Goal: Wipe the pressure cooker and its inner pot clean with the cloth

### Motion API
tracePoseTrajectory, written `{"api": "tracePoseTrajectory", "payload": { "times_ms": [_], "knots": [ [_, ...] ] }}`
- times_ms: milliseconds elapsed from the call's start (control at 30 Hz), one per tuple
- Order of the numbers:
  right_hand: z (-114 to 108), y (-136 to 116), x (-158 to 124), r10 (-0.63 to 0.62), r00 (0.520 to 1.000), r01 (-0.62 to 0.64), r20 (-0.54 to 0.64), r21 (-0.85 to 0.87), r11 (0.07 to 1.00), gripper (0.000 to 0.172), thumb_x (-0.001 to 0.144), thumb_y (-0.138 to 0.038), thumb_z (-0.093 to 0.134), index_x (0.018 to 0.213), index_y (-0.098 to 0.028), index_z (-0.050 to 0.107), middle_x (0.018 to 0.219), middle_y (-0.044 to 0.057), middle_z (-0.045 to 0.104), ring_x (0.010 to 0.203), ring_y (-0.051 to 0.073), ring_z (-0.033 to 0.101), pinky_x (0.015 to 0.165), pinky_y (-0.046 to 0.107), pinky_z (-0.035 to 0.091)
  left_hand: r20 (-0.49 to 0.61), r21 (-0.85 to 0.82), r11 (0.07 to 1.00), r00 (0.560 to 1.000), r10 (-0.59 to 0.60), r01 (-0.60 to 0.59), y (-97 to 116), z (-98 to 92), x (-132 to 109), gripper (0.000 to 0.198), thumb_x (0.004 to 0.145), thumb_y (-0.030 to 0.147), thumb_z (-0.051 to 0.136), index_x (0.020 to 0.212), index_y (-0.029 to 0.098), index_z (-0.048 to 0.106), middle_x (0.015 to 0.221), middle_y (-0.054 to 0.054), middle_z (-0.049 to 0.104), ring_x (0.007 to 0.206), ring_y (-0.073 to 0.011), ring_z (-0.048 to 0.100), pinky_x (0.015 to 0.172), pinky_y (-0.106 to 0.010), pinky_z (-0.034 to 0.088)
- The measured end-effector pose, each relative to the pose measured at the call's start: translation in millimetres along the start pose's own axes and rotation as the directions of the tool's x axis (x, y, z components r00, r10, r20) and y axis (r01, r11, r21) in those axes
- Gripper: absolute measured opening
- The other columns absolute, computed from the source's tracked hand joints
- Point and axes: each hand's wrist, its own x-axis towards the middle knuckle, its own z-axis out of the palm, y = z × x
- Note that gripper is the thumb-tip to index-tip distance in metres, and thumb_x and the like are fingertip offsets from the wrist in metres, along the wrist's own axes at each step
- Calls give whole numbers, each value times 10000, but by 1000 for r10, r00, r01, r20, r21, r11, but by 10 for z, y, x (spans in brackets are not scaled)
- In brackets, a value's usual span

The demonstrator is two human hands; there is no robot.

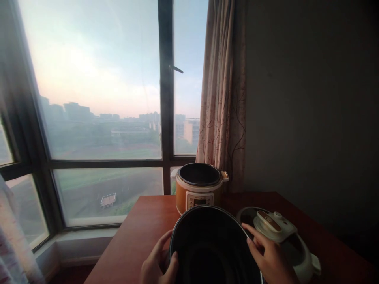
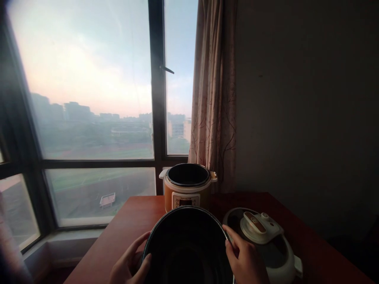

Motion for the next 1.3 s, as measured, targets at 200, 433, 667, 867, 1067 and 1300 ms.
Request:
{"api": "tracePoseTrajectory", "payload": {
  "times_ms": [200, 433, 667, 867, 1067, 1300],
  "knots": [
    [-538, -675, 529, -84, 984, 101, -158, 105, 989, 549, 912, -515, 515, 1346, -206, 646, 626, -49, 509, 597, 157, 552, 622, 266, 463, 28, -13, 975, 974, 223, -222, 972, -53, 524, 624, 726, 466, 751, 1264, 159, 676, 514, 66, 510, 460, -109, 452, 451, -210, 339],
    [-783, -1365, 1843, -312, 867, 328, -387, -27, 944, 509, 806, -394, 557, 1199, -123, 735, 568, -49, 511, 558, 143, 491, 627, 293, 393, -11, -45, 879, 880, 474, -474, 1717, 207, 1702, 603, 720, 321, 686, 1267, 71, 648, 545, 66, 536, 469, -76, 421, 458, -181, 302],
    [-460, -1412, 2626, -262, 882, 272, -393, -30, 962, 469, 727, -263, 558, 1112, -96, 766, 519, -31, 549, 556, 158, 518, 625, 293, 417, -42, 142, 840, 845, 534, -524, 1499, 323, 2649, 570, 701, 317, 638, 1209, 63, 693, 566, 32, 589, 501, -111, 496, 484, -211, 364],
    [-206, -1248, 2854, -209, 905, 213, -370, -30, 977, 445, 743, -238, 563, 1122, -108, 756, 607, 6, 637, 620, 175, 589, 635, 280, 456, -51, 236, 831, 848, 527, -503, 1253, 361, 2950, 548, 745, 352, 623, 1208, 70, 700, 632, -2, 638, 610, -158, 582, 566, -246, 434],
    [-101, -1052, 2911, -172, 941, 142, -293, -123, 982, 419, 786, -202, 588, 1162, -99, 742, 666, 36, 682, 659, 179, 621, 654, 278, 461, -24, 376, 810, 870, 493, -449, 1148, 421, 3060, 492, 808, 357, 623, 1222, 104, 708, 655, -11, 657, 631, -161, 599, 628, -265, 459],
    [65, -864, 2905, -126, 986, 93, -111, -266, 960, 240, 909, -270, 686, 1120, -156, 701, 907, 37, 717, 839, 179, 681, 816, 353, 548, 51, 558, 755, 922, 383, -344, 930, 451, 3096, 425, 806, 300, 668, 1199, 153, 739, 787, -54, 741, 753, -200, 674, 702, -285, 490]
  ]
}}
